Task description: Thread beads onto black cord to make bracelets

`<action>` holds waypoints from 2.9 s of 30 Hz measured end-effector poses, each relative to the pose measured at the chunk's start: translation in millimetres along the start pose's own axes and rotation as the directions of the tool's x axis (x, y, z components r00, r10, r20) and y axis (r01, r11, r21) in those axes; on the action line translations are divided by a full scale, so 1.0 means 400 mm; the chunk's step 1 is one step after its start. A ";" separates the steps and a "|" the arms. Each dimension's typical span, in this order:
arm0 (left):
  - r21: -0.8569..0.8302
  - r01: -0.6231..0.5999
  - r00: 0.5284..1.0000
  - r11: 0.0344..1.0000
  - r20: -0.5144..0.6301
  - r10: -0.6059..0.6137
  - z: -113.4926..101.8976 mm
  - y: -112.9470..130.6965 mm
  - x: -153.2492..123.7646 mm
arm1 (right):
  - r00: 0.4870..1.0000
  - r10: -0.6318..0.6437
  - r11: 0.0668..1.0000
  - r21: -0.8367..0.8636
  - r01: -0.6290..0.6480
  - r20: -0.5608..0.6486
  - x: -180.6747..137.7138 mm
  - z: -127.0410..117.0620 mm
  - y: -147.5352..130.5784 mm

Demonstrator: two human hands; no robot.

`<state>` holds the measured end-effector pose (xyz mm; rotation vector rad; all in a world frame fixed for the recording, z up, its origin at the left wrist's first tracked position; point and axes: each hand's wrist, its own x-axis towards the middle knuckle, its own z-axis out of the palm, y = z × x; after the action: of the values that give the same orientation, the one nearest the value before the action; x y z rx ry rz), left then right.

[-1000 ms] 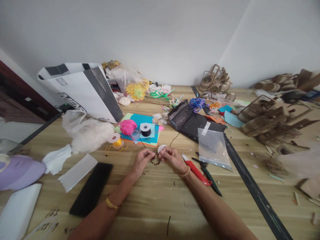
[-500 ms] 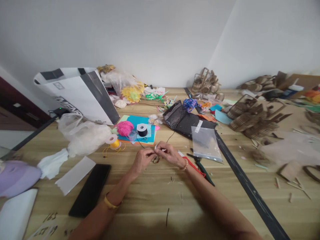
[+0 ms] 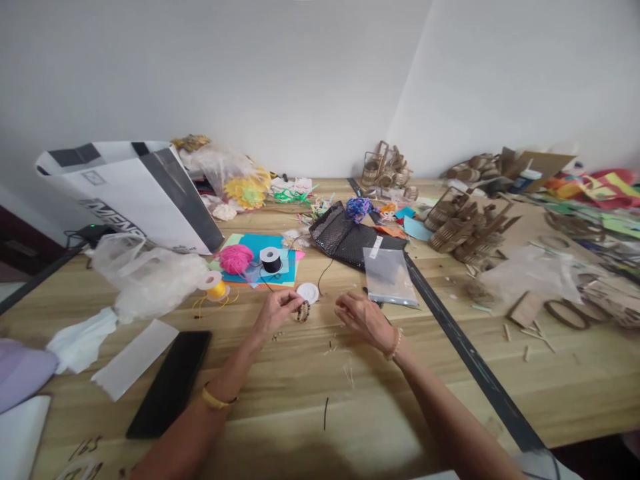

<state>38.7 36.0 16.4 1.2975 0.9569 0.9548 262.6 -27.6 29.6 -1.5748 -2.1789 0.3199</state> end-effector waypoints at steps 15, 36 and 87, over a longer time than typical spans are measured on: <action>0.011 0.046 0.998 0.999 -0.047 -0.045 -0.008 -0.050 -0.023 | 0.989 0.149 0.932 -0.338 -0.132 0.024 -0.202 0.005 0.062; 0.077 0.083 0.996 0.994 -0.052 -0.079 -0.025 -0.086 -0.016 | 0.957 0.288 0.903 -0.330 -0.275 -0.009 -0.192 -0.017 0.158; 0.092 0.136 0.990 0.987 -0.057 -0.131 -0.036 -0.068 -0.017 | 0.934 0.212 0.712 0.609 -0.349 0.287 -0.072 -0.009 -0.035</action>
<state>23.8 33.1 -11.0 1.2764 1.1264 0.8509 260.2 -59.7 32.8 -1.4756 -1.6395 1.2418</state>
